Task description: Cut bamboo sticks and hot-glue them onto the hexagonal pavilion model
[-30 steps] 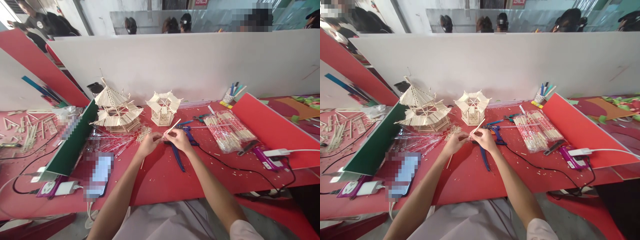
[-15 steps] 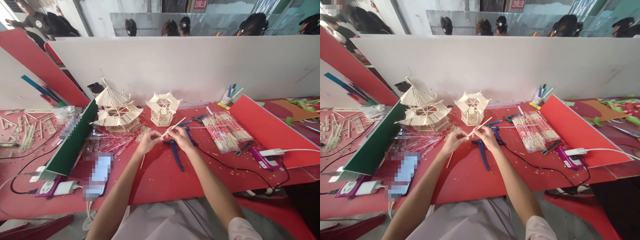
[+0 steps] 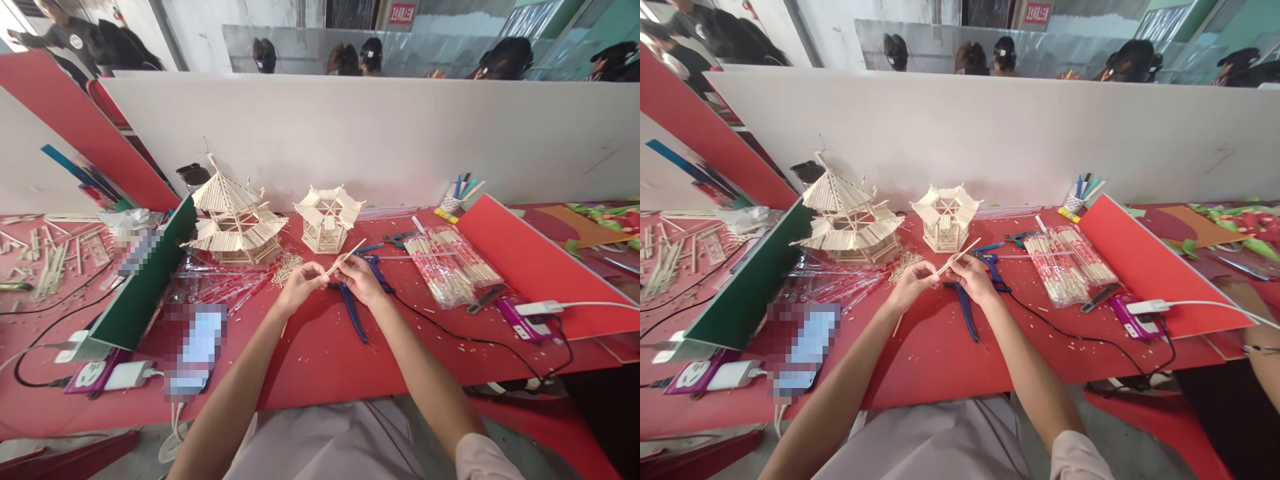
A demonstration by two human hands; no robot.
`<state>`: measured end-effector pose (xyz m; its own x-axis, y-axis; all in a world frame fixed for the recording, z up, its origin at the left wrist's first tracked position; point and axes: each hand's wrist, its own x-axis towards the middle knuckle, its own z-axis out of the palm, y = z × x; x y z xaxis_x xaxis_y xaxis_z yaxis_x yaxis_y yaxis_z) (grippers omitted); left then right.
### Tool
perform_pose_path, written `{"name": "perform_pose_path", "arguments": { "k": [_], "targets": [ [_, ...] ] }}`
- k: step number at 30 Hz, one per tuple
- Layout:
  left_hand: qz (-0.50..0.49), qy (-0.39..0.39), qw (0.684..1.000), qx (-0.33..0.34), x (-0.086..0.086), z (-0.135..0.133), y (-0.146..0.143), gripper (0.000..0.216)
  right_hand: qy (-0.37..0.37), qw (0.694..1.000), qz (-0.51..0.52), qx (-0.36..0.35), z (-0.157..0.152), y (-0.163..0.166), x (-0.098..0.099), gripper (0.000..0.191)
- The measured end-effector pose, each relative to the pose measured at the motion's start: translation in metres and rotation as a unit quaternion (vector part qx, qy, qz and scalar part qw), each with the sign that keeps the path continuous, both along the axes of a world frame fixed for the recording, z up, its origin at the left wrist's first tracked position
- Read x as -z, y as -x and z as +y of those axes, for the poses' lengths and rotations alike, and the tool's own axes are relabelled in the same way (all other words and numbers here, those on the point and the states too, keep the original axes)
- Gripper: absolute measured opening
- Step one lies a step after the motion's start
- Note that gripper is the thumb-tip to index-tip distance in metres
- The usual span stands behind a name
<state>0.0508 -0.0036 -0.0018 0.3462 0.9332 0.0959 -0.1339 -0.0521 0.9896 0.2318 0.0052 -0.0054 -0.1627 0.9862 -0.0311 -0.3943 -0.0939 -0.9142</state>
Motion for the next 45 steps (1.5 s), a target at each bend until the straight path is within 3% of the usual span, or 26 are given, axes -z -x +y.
{"name": "perform_pose_path", "arguments": {
  "k": [8,11,12,14,17,20,22,24,27,30,33,45],
  "targets": [
    [0.017,-0.056,0.998,0.013,-0.003,0.001,0.003,0.037,-0.009,1.000,-0.014,0.020,0.002,0.000,0.003,0.043],
    [0.101,-0.084,0.990,-0.052,-0.002,0.008,0.017,0.029,-0.018,0.999,-0.017,0.046,0.006,-0.005,0.005,0.044],
    [0.158,-0.099,0.977,-0.102,-0.001,0.011,0.023,0.025,-0.020,0.998,-0.020,0.053,0.007,-0.007,0.005,0.044],
    [0.296,-0.153,0.923,-0.194,0.001,0.016,0.036,0.014,-0.023,0.997,-0.031,0.062,0.009,-0.010,0.006,0.044],
    [0.411,-0.206,0.851,-0.253,0.001,0.018,0.050,0.025,-0.025,0.996,-0.051,0.070,0.010,-0.011,0.007,0.042],
    [0.448,-0.208,0.825,-0.275,-0.001,0.016,0.053,0.034,-0.027,0.995,-0.068,0.074,0.009,-0.008,0.007,0.041],
    [0.443,-0.207,0.832,-0.263,-0.003,0.015,0.050,0.035,-0.029,0.994,-0.076,0.070,0.007,-0.006,0.006,0.042],
    [0.409,-0.207,0.859,-0.228,-0.003,0.014,0.043,0.034,-0.032,0.994,-0.087,0.066,0.006,-0.003,0.006,0.042],
    [0.330,-0.190,0.912,-0.149,-0.002,0.011,0.030,0.033,-0.047,0.991,-0.113,0.058,0.006,-0.001,0.008,0.044],
    [0.273,-0.174,0.944,-0.068,0.001,0.006,0.015,0.027,-0.075,0.985,-0.149,0.045,0.006,0.001,0.011,0.044],
    [0.253,-0.157,0.954,-0.039,0.004,0.003,0.006,0.021,-0.108,0.975,-0.188,0.039,0.005,0.001,0.014,0.040],
    [0.235,-0.129,0.962,-0.057,0.010,0.005,0.004,0.019,-0.152,0.961,-0.230,0.023,-0.005,0.005,0.005,0.031]
  ]
}}
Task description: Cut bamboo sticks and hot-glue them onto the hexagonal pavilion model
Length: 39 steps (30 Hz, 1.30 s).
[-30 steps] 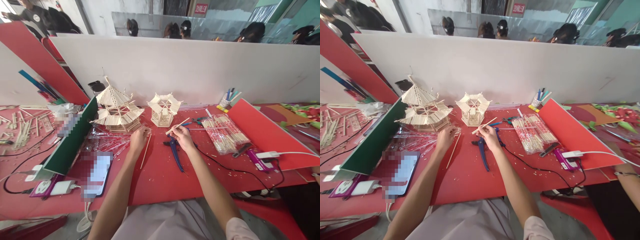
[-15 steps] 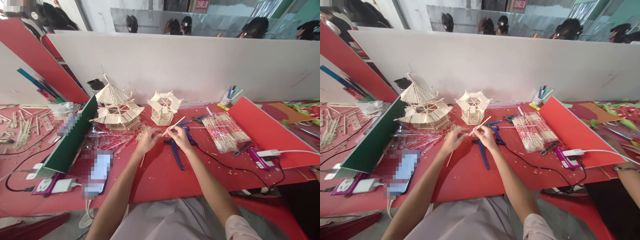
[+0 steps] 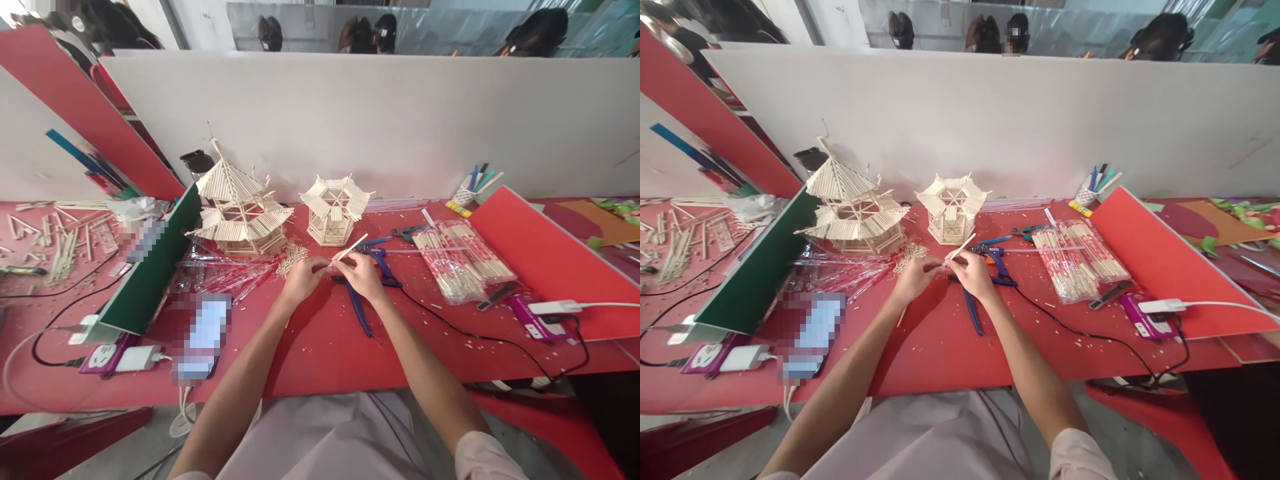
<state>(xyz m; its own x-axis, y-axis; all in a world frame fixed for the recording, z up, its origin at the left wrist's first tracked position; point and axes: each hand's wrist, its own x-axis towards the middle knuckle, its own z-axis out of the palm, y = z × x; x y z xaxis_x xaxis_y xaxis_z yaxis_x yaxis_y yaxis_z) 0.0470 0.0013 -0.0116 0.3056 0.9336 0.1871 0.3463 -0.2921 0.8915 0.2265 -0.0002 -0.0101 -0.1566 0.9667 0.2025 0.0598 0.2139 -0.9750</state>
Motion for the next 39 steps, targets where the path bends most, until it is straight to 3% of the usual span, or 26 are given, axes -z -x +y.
{"name": "perform_pose_path", "arguments": {
  "k": [21,34,39],
  "targets": [
    [0.165,-0.087,0.982,-0.031,-0.001,-0.004,0.001,0.024,-0.083,0.991,-0.103,0.011,0.003,0.001,0.007,0.023],
    [0.191,-0.074,0.978,-0.031,0.001,0.000,0.005,0.023,-0.058,0.992,-0.111,0.002,0.005,0.003,0.012,0.031],
    [0.189,-0.070,0.979,-0.035,-0.002,0.001,0.009,0.018,-0.038,0.992,-0.123,-0.009,0.005,0.002,0.010,0.024]
  ]
}}
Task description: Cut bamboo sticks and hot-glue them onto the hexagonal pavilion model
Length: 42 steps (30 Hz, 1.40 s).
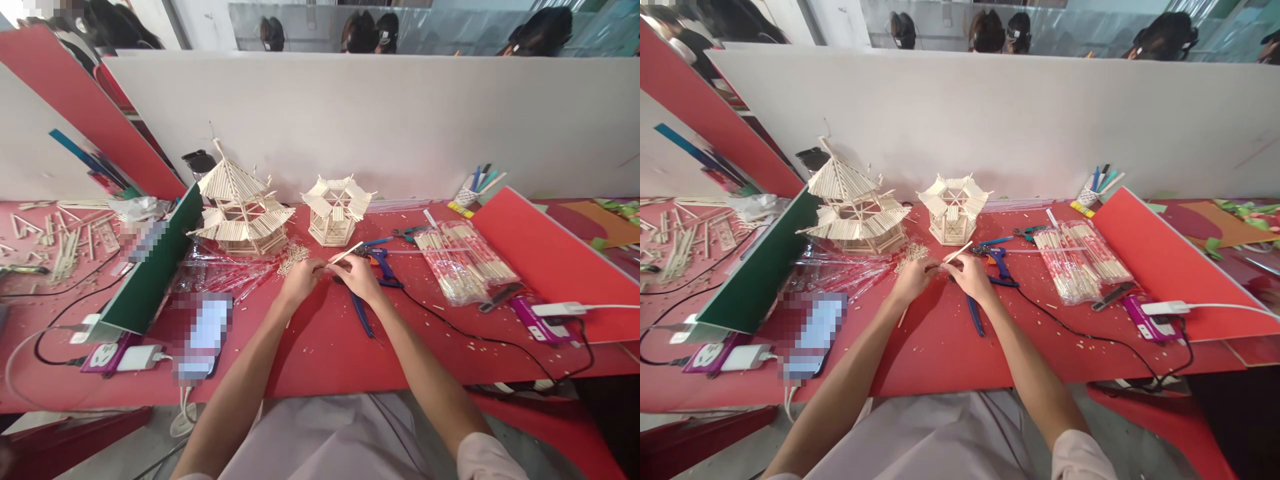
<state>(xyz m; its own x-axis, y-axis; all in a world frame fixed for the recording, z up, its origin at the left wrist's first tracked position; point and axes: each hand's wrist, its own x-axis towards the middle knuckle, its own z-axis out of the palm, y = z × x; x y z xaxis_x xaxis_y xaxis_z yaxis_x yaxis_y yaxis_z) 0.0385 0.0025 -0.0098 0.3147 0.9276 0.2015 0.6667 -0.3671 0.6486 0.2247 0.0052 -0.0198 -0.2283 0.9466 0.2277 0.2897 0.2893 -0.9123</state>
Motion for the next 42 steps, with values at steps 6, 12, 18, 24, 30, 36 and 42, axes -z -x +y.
{"name": "perform_pose_path", "arguments": {
  "k": [6,12,18,24,30,36,42],
  "targets": [
    [0.029,0.024,0.999,-0.027,-0.002,0.006,0.011,0.014,-0.017,0.961,-0.275,0.026,-0.012,-0.020,-0.026,0.026],
    [-0.044,0.084,0.995,-0.024,0.003,0.007,0.020,0.014,0.059,0.825,-0.562,0.029,-0.046,-0.017,-0.049,0.082],
    [-0.268,0.272,0.923,-0.039,0.010,0.011,0.019,0.014,0.077,0.794,-0.603,0.004,-0.052,-0.009,-0.053,0.070],
    [-0.304,0.310,0.900,-0.038,0.004,0.013,0.019,0.028,0.088,0.830,-0.546,-0.079,-0.039,-0.039,-0.062,0.047],
    [-0.306,0.326,0.894,-0.033,-0.002,0.011,0.019,0.037,0.074,0.896,-0.429,-0.085,-0.033,-0.050,-0.064,0.043],
    [-0.276,0.317,0.907,-0.018,-0.005,0.009,0.020,0.029,0.055,0.908,-0.405,-0.090,-0.027,-0.037,-0.049,0.043],
    [-0.225,0.295,0.929,-0.016,0.001,0.010,0.020,0.014,0.027,0.920,-0.376,-0.109,-0.025,-0.028,-0.047,0.040]
  ]
}}
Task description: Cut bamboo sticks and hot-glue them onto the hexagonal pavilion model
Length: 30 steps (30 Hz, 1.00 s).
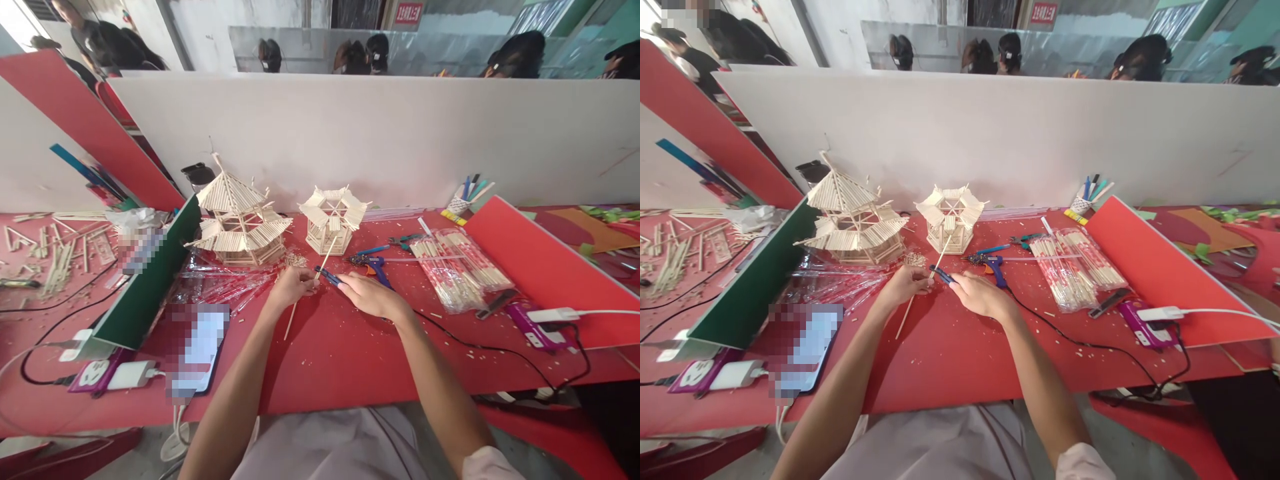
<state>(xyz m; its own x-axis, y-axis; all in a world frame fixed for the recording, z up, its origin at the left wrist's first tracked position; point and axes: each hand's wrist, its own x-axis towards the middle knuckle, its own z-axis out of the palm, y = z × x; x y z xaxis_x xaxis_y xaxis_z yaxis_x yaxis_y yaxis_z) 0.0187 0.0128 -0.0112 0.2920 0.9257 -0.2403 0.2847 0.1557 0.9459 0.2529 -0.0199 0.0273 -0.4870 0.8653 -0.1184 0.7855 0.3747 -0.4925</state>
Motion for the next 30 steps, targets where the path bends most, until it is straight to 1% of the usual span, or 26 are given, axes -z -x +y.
{"name": "perform_pose_path", "arguments": {
  "k": [7,15,22,27,30],
  "targets": [
    [0.080,-0.071,0.994,0.005,0.008,0.003,0.003,0.013,-0.005,1.000,-0.005,0.005,-0.003,0.011,-0.004,0.037],
    [0.155,-0.108,0.982,0.006,0.007,0.002,0.003,0.017,-0.004,1.000,0.001,0.002,-0.003,0.017,0.001,0.036],
    [0.169,-0.128,0.977,0.015,0.006,0.003,0.005,0.017,-0.009,1.000,-0.008,0.019,-0.006,0.023,0.000,0.036],
    [0.177,-0.114,0.977,0.028,0.006,0.002,0.003,0.015,-0.019,0.999,-0.023,0.035,-0.009,0.024,0.001,0.037],
    [0.162,-0.110,0.980,0.033,0.004,0.000,0.001,0.015,-0.020,0.999,-0.033,0.038,-0.010,0.023,0.004,0.038]
  ]
}}
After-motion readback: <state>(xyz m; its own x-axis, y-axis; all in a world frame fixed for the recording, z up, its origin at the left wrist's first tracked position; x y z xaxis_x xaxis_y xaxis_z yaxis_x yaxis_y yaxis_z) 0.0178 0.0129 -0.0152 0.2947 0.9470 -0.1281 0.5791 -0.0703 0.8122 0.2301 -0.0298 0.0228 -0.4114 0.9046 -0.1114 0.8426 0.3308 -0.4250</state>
